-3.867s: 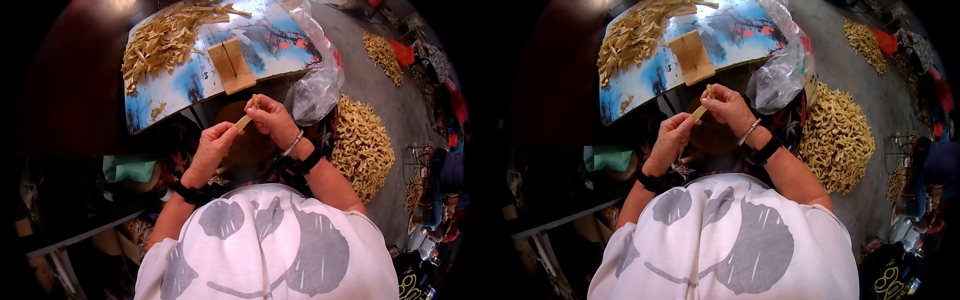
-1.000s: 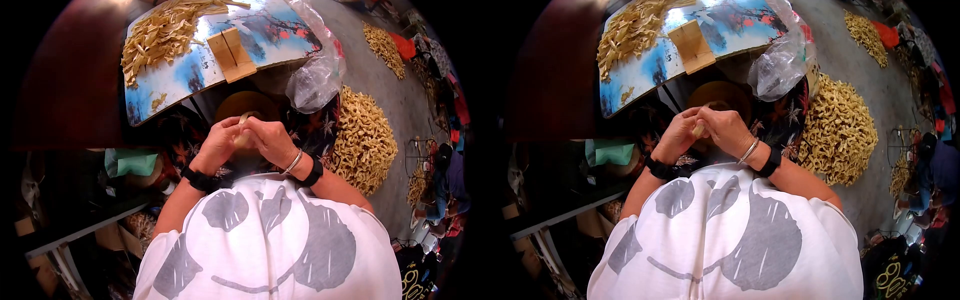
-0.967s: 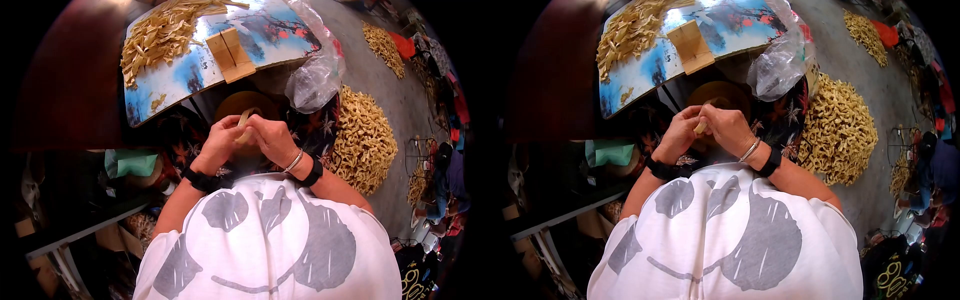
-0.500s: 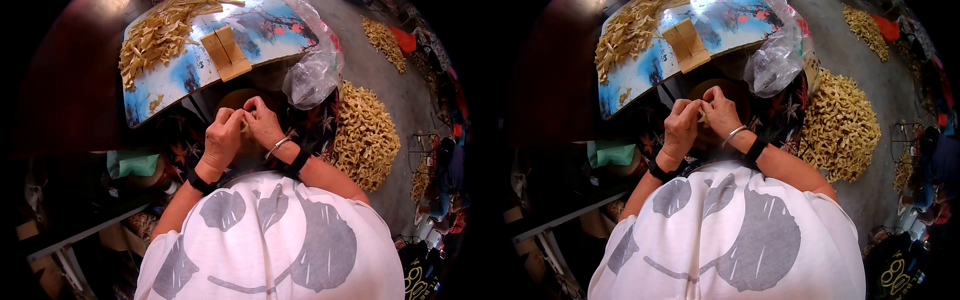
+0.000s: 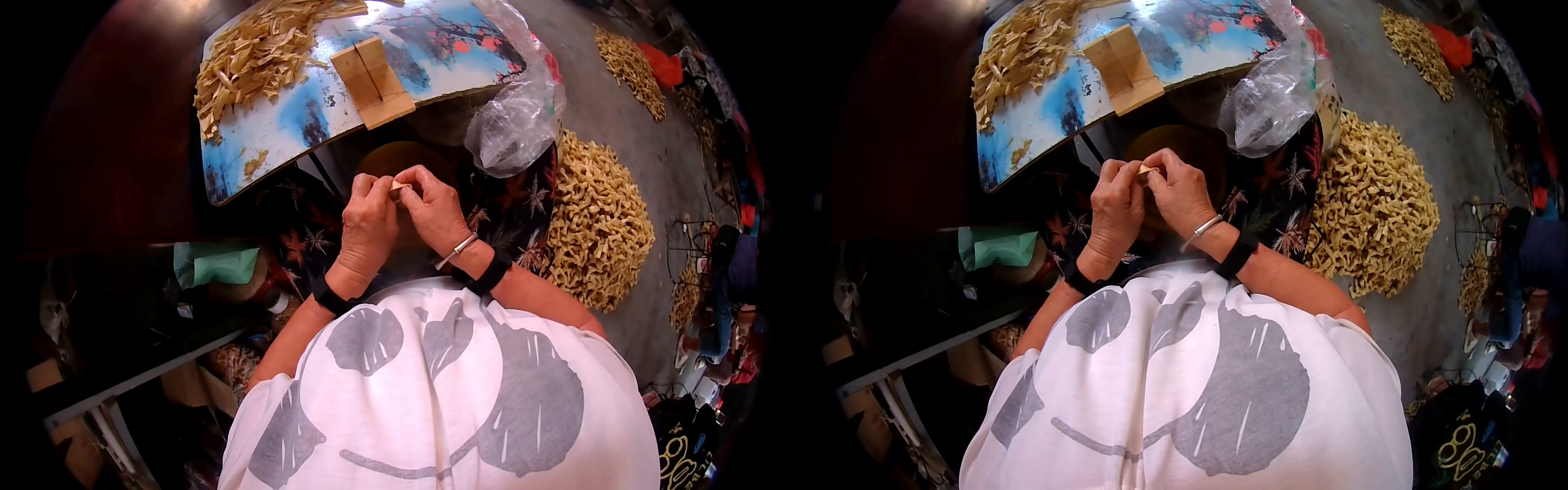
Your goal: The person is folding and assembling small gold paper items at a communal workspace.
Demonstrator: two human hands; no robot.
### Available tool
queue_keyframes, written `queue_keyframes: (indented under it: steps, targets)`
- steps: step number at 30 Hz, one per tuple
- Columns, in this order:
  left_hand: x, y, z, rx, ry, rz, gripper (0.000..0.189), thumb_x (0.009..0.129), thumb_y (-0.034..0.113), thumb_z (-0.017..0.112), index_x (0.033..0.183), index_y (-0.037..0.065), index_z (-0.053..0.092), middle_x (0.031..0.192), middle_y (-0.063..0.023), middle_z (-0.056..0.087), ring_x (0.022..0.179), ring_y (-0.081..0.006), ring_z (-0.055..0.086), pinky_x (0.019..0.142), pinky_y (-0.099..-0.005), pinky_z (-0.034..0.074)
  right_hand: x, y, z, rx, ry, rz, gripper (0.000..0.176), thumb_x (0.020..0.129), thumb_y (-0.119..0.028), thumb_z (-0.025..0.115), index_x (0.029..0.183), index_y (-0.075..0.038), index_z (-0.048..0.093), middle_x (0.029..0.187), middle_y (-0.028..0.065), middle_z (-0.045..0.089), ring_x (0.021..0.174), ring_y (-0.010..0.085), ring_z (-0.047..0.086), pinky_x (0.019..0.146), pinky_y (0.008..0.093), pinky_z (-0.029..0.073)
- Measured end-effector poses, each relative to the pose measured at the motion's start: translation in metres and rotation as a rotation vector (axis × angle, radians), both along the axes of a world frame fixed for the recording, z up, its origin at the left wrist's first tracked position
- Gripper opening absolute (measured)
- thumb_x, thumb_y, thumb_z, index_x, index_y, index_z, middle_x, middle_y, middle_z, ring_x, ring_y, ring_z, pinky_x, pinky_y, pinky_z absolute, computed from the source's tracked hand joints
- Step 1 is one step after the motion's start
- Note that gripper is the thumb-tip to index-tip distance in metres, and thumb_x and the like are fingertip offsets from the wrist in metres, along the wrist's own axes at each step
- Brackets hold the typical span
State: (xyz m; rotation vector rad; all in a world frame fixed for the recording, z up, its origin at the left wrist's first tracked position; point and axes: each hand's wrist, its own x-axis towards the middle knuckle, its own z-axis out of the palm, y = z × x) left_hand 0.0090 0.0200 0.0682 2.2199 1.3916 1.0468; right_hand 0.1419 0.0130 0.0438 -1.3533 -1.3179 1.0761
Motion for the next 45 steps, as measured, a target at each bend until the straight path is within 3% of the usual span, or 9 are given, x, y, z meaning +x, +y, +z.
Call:
queue_keyframes:
  steps: [6,8,15,21,28,30,35,40,45]
  targets:
    - [-0.010,0.008,-0.020,-0.198,-0.230,-0.003,0.018,0.089,-0.001,0.060,0.107,0.001,0.063,0.084,-0.0085,0.062,0.069,-0.0185,0.061,0.062,-0.0271,0.051,0.019,0.008,0.005,-0.415,0.879,0.259,0.024,0.089,-0.013,0.065,0.112,-0.008,0.058,0.097,-0.0003,0.065,0.075,0.0026,0.057,0.058,0.0147,0.038]
    - [-0.011,0.008,-0.018,-0.478,-0.447,0.031,0.012,0.095,0.007,0.060,0.106,0.003,0.063,0.078,0.0002,0.061,0.065,-0.0044,0.054,0.057,-0.0182,0.046,0.020,0.007,0.012,-0.422,0.855,0.217,0.024,0.089,-0.013,0.065,0.111,-0.007,0.058,0.096,0.0003,0.065,0.078,0.0042,0.059,0.061,0.0161,0.042]
    - [-0.014,-0.001,0.000,-0.561,-0.634,0.011,0.008,0.096,0.009,0.061,0.100,0.003,0.064,0.078,0.0023,0.062,0.063,-0.0035,0.051,0.056,-0.0178,0.042,0.013,0.009,0.019,0.072,0.070,0.121,0.019,0.093,-0.009,0.060,0.109,0.000,0.056,0.100,0.0054,0.067,0.087,0.0108,0.066,0.075,0.0242,0.054]
    - [-0.030,0.011,0.002,-0.493,-0.678,0.011,0.003,0.092,0.000,0.062,0.092,0.003,0.064,0.076,0.0021,0.061,0.063,-0.0045,0.052,0.057,-0.0189,0.043,0.023,0.009,0.019,-0.140,0.438,0.186,0.013,0.096,-0.011,0.058,0.102,0.000,0.062,0.096,0.0073,0.069,0.090,0.0125,0.067,0.073,0.0252,0.058]
    - [-0.038,0.020,0.005,-0.075,-0.182,0.112,0.004,0.090,0.004,0.064,0.086,0.003,0.064,0.074,0.0005,0.059,0.062,-0.0063,0.054,0.057,-0.0205,0.044,0.031,0.003,0.025,0.594,-0.699,0.121,0.012,0.082,-0.002,0.065,0.092,-0.002,0.059,0.087,0.0105,0.062,0.073,0.0290,0.064,0.059,0.0320,0.054]
    - [-0.039,0.018,0.005,-0.397,-0.450,0.137,0.004,0.093,0.006,0.062,0.090,0.004,0.064,0.075,0.0005,0.059,0.060,-0.0073,0.053,0.055,-0.0205,0.044,0.033,0.004,0.023,0.664,-0.818,0.080,0.010,0.080,-0.004,0.064,0.087,-0.005,0.057,0.088,0.0082,0.058,0.071,0.0248,0.065,0.059,0.0325,0.053]
    - [-0.031,0.010,-0.007,-0.992,-1.350,-0.067,0.029,0.091,0.011,0.067,0.117,0.002,0.057,0.099,-0.0070,0.066,0.087,-0.0139,0.063,0.081,-0.0279,0.051,0.024,0.007,0.032,0.615,-0.775,0.037,0.009,0.082,-0.002,0.062,0.090,-0.004,0.057,0.091,0.0093,0.062,0.072,0.0275,0.065,0.058,0.0339,0.054]
    - [-0.015,0.009,-0.007,-0.913,-1.309,-0.071,0.026,0.093,0.012,0.065,0.116,0.001,0.059,0.102,-0.0058,0.066,0.096,-0.0140,0.063,0.087,-0.0294,0.050,0.003,0.001,0.024,0.644,-0.763,0.118,0.018,0.082,-0.009,0.068,0.096,-0.004,0.059,0.096,0.0110,0.064,0.070,0.0266,0.067,0.060,0.0343,0.055]
    - [-0.026,0.018,0.006,-1.055,-0.961,-0.329,0.023,0.097,0.019,0.060,0.113,0.002,0.061,0.094,-0.0037,0.065,0.082,-0.0111,0.061,0.079,-0.0266,0.050,0.014,0.023,0.040,0.265,-0.193,0.118,0.031,0.081,-0.021,0.074,0.102,-0.004,0.060,0.088,0.0113,0.064,0.072,0.0274,0.066,0.065,0.0329,0.052]
